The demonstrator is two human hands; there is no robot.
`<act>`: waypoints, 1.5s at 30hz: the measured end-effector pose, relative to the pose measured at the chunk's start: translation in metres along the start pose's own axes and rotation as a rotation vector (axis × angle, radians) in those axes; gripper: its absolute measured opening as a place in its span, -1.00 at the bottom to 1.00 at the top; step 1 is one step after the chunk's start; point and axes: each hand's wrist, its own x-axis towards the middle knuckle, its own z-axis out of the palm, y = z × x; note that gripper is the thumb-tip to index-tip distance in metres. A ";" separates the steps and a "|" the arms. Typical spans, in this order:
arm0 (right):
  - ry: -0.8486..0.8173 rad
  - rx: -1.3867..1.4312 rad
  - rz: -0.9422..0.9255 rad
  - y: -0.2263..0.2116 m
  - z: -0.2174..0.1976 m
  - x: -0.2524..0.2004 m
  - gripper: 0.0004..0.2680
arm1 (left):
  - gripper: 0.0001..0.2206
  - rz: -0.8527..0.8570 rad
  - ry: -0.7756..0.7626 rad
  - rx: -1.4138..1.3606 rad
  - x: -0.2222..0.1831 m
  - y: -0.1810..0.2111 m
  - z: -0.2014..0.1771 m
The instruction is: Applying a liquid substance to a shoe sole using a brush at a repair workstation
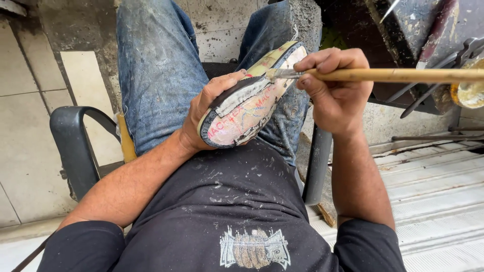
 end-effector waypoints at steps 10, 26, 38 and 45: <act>0.126 -0.143 -0.102 0.033 -0.032 0.010 -0.76 | -0.13 -0.014 -0.022 0.003 -0.002 0.001 -0.002; 0.571 0.273 0.457 0.014 0.029 -0.020 -0.78 | -0.26 0.038 -0.005 -0.023 0.007 0.009 0.002; 0.128 -0.037 -0.167 -0.033 0.063 -0.009 -0.83 | -0.36 0.017 0.076 -0.006 0.003 0.006 0.013; 0.429 -0.058 0.107 -0.019 0.047 -0.012 -0.81 | -0.32 0.057 0.015 0.019 0.007 0.008 0.007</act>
